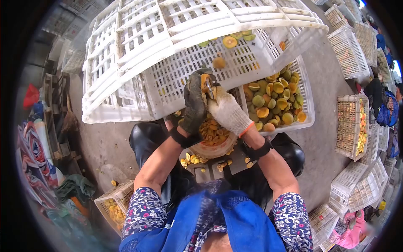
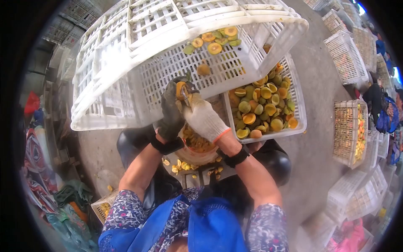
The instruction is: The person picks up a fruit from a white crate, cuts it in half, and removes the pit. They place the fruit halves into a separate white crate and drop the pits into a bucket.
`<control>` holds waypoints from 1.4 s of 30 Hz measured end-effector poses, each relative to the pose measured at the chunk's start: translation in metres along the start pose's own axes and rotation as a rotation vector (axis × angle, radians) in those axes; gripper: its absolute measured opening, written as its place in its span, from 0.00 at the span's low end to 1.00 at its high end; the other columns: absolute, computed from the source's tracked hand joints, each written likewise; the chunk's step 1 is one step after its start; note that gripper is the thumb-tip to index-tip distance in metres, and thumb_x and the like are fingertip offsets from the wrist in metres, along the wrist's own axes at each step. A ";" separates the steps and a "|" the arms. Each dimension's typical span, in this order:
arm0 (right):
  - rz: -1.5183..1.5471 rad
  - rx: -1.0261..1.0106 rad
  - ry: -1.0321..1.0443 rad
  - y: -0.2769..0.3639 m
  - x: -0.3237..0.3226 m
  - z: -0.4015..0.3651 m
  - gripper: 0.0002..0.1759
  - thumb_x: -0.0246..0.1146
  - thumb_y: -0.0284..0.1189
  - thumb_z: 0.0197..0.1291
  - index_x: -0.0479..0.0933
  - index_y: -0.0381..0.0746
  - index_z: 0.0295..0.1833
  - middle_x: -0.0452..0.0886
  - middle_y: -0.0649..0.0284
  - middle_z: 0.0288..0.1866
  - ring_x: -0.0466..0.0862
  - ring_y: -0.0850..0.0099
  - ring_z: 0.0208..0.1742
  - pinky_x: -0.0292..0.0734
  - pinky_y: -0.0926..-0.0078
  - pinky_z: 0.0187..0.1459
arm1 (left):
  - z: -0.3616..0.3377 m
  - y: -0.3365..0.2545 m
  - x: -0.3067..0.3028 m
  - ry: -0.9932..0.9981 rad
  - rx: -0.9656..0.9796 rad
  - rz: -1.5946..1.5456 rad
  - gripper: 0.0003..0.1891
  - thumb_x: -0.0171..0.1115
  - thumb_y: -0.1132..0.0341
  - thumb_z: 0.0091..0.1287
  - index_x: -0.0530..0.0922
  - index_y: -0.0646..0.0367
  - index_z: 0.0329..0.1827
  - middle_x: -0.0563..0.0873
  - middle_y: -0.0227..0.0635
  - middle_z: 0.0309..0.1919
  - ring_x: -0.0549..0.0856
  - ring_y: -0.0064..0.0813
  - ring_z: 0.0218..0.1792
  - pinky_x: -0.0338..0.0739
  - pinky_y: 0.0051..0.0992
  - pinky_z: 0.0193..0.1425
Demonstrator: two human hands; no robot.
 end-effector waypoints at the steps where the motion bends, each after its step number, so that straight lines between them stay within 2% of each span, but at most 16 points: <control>1: -0.036 0.013 0.041 -0.003 0.001 -0.001 0.15 0.54 0.27 0.61 0.70 0.31 0.52 0.79 0.40 0.40 0.79 0.43 0.45 0.74 0.57 0.46 | -0.001 0.001 0.001 -0.001 -0.003 0.029 0.19 0.41 0.57 0.77 0.74 0.62 0.54 0.80 0.33 0.40 0.80 0.24 0.44 0.76 0.25 0.52; 12: -0.037 0.116 0.024 -0.008 -0.014 -0.010 0.14 0.55 0.31 0.61 0.71 0.29 0.42 0.78 0.34 0.39 0.76 0.37 0.45 0.72 0.50 0.44 | 0.006 0.002 0.009 -0.003 -0.276 -0.171 0.24 0.40 0.48 0.77 0.76 0.62 0.46 0.80 0.37 0.37 0.81 0.29 0.39 0.77 0.34 0.54; 14: 0.041 0.092 0.093 -0.014 -0.006 -0.012 0.17 0.55 0.33 0.62 0.72 0.31 0.50 0.80 0.44 0.41 0.81 0.51 0.44 0.73 0.61 0.49 | 0.005 0.003 0.006 -0.007 -0.316 -0.175 0.25 0.40 0.48 0.77 0.76 0.61 0.42 0.80 0.37 0.35 0.81 0.30 0.38 0.77 0.37 0.55; 17: 0.141 0.208 0.340 0.009 -0.015 -0.015 0.18 0.54 0.32 0.62 0.73 0.31 0.52 0.81 0.44 0.43 0.81 0.51 0.46 0.72 0.62 0.50 | 0.010 -0.005 0.001 0.187 -0.209 -0.235 0.24 0.38 0.48 0.78 0.74 0.59 0.36 0.78 0.37 0.30 0.80 0.30 0.36 0.77 0.41 0.55; 19: 0.092 0.066 0.290 -0.017 0.000 -0.016 0.19 0.54 0.31 0.62 0.73 0.32 0.54 0.81 0.44 0.45 0.80 0.54 0.47 0.72 0.64 0.52 | 0.011 -0.013 0.004 0.373 -0.041 0.028 0.24 0.38 0.49 0.78 0.71 0.57 0.32 0.76 0.36 0.28 0.78 0.30 0.34 0.77 0.43 0.55; 21: -0.332 -0.418 0.310 -0.025 0.019 -0.024 0.20 0.54 0.31 0.62 0.73 0.30 0.55 0.80 0.45 0.47 0.78 0.56 0.49 0.70 0.65 0.56 | 0.004 -0.013 0.008 0.381 -0.047 0.125 0.23 0.37 0.50 0.78 0.71 0.56 0.31 0.74 0.34 0.27 0.77 0.29 0.32 0.76 0.43 0.55; 23: -0.066 -0.067 0.248 -0.031 0.016 -0.025 0.16 0.55 0.31 0.61 0.75 0.30 0.47 0.81 0.50 0.37 0.81 0.62 0.38 0.77 0.68 0.45 | -0.001 -0.015 0.013 0.395 -0.097 0.173 0.23 0.38 0.50 0.78 0.70 0.56 0.31 0.72 0.32 0.25 0.76 0.28 0.32 0.76 0.43 0.56; 25: 0.769 0.552 0.632 -0.008 0.006 -0.040 0.11 0.56 0.32 0.60 0.75 0.34 0.38 0.77 0.57 0.25 0.80 0.69 0.23 0.76 0.72 0.26 | -0.005 -0.018 0.021 0.430 -0.255 -0.127 0.21 0.40 0.49 0.77 0.70 0.53 0.31 0.70 0.28 0.25 0.76 0.27 0.33 0.75 0.42 0.57; 26: 0.484 0.629 0.607 0.011 -0.006 -0.045 0.10 0.55 0.33 0.60 0.72 0.39 0.32 0.70 0.66 0.17 0.73 0.77 0.13 0.66 0.76 0.14 | -0.005 -0.021 0.017 0.306 -0.248 -0.045 0.20 0.41 0.49 0.77 0.71 0.53 0.32 0.72 0.28 0.26 0.77 0.27 0.33 0.76 0.41 0.55; 29: -0.387 -0.413 0.649 -0.063 0.041 -0.073 0.10 0.56 0.31 0.58 0.78 0.35 0.38 0.81 0.53 0.24 0.83 0.58 0.25 0.78 0.62 0.28 | 0.004 -0.012 -0.009 0.009 -0.291 0.088 0.20 0.44 0.49 0.76 0.73 0.53 0.34 0.75 0.29 0.28 0.79 0.28 0.32 0.79 0.37 0.50; 31: -0.555 0.061 0.655 -0.060 0.021 -0.089 0.12 0.56 0.30 0.57 0.79 0.35 0.42 0.83 0.46 0.31 0.85 0.51 0.35 0.80 0.58 0.36 | 0.005 0.011 -0.034 -0.268 -0.450 0.108 0.20 0.48 0.47 0.74 0.76 0.56 0.37 0.80 0.32 0.33 0.82 0.29 0.31 0.81 0.32 0.40; 33: -0.573 0.052 0.620 -0.055 0.013 -0.088 0.12 0.56 0.29 0.57 0.79 0.35 0.42 0.83 0.46 0.31 0.85 0.51 0.35 0.80 0.58 0.35 | -0.004 0.037 -0.022 -0.176 -0.515 0.161 0.22 0.51 0.46 0.73 0.77 0.58 0.42 0.80 0.33 0.35 0.82 0.30 0.35 0.82 0.34 0.40; 36: -0.577 0.130 0.568 -0.049 0.008 -0.088 0.13 0.57 0.33 0.59 0.81 0.37 0.42 0.84 0.47 0.35 0.86 0.52 0.39 0.81 0.59 0.38 | -0.001 0.057 0.031 0.000 -0.416 0.025 0.24 0.51 0.47 0.73 0.77 0.62 0.51 0.81 0.36 0.41 0.83 0.30 0.41 0.81 0.31 0.45; 38: -0.563 0.192 0.528 -0.050 0.004 -0.088 0.15 0.58 0.38 0.61 0.83 0.39 0.42 0.85 0.49 0.38 0.86 0.53 0.42 0.81 0.60 0.41 | 0.021 0.018 0.084 0.327 -0.160 0.447 0.26 0.50 0.50 0.74 0.73 0.65 0.61 0.80 0.40 0.50 0.81 0.30 0.51 0.78 0.30 0.54; 41: -0.581 0.136 0.526 -0.052 -0.007 -0.090 0.15 0.59 0.37 0.60 0.81 0.37 0.40 0.85 0.48 0.36 0.86 0.53 0.39 0.81 0.58 0.39 | 0.086 0.043 0.051 0.322 0.459 1.496 0.22 0.58 0.61 0.68 0.72 0.53 0.64 0.77 0.45 0.62 0.74 0.43 0.64 0.66 0.36 0.69; 42: -0.586 0.130 0.474 -0.052 -0.010 -0.090 0.15 0.59 0.37 0.60 0.81 0.36 0.41 0.85 0.48 0.35 0.86 0.53 0.38 0.81 0.58 0.38 | 0.101 0.056 0.035 0.357 0.423 1.618 0.22 0.59 0.63 0.66 0.73 0.52 0.64 0.76 0.44 0.62 0.73 0.44 0.64 0.66 0.36 0.69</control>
Point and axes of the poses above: each hand's wrist, its own z-axis towards the middle knuckle, its own x-axis out of the palm, y = z × x, the point moved 4 cm from there along z, towards the middle knuckle
